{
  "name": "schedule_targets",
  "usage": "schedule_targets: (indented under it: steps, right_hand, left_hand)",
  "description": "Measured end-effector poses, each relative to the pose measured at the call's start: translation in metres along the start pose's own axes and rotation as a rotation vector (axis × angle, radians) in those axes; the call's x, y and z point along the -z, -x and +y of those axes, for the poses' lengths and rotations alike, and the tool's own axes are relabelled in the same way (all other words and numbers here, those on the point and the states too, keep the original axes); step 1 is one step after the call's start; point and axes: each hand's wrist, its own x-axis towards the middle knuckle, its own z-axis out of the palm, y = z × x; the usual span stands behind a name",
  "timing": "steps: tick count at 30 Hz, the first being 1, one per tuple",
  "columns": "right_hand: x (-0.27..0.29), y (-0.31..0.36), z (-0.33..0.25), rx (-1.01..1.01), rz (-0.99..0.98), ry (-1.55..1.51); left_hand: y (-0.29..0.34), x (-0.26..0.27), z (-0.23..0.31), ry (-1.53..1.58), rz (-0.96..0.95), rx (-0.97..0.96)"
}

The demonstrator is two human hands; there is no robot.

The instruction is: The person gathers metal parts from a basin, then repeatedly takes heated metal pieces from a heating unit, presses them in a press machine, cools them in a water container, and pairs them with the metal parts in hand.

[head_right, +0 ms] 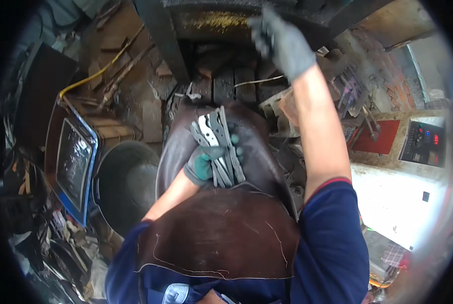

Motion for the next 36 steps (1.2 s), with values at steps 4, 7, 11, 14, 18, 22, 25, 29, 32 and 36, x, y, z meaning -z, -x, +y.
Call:
schedule_targets:
  steps: [4, 7, 11, 14, 18, 22, 25, 29, 32, 36]
  right_hand:
    - [-0.008, 0.094, 0.058, -0.235, -0.245, 0.711]
    - [-0.037, 0.116, 0.070, -0.132, -0.179, 0.991]
    - [0.010, 0.136, 0.070, 0.015, 0.343, 0.434]
    - [0.078, 0.179, 0.069, -0.125, 0.485, -0.267]
    - [0.110, 0.213, 0.098, -0.040, 0.639, -0.552]
    - [0.136, 0.209, 0.146, 0.109, 0.692, -0.705]
    - [0.133, 0.180, 0.154, 0.102, 0.792, -0.741]
    - [0.153, 0.126, 0.152, 0.130, 0.832, -0.795]
    - [0.165, 0.101, 0.151, 0.115, 0.844, -0.894]
    - [0.153, 0.098, 0.143, 0.017, 0.629, -1.011]
  left_hand:
    - [-0.005, -0.011, -0.003, -0.044, 0.022, -0.046]
    - [-0.006, 0.004, -0.007, -0.166, 0.018, -0.003]
    - [-0.006, 0.023, -0.011, -0.253, 0.002, -0.009]
    - [0.004, 0.000, -0.008, -0.144, 0.081, 0.049]
    - [0.001, 0.002, -0.012, -0.168, 0.085, -0.019]
    - [-0.004, -0.001, -0.014, -0.173, 0.075, 0.006]
    - [-0.006, 0.001, -0.013, -0.158, 0.072, 0.018]
    - [-0.008, 0.001, -0.012, -0.156, 0.080, 0.031]
    - [-0.007, -0.003, -0.012, -0.152, 0.069, 0.013]
    - [-0.001, -0.005, -0.008, -0.148, 0.102, -0.015]
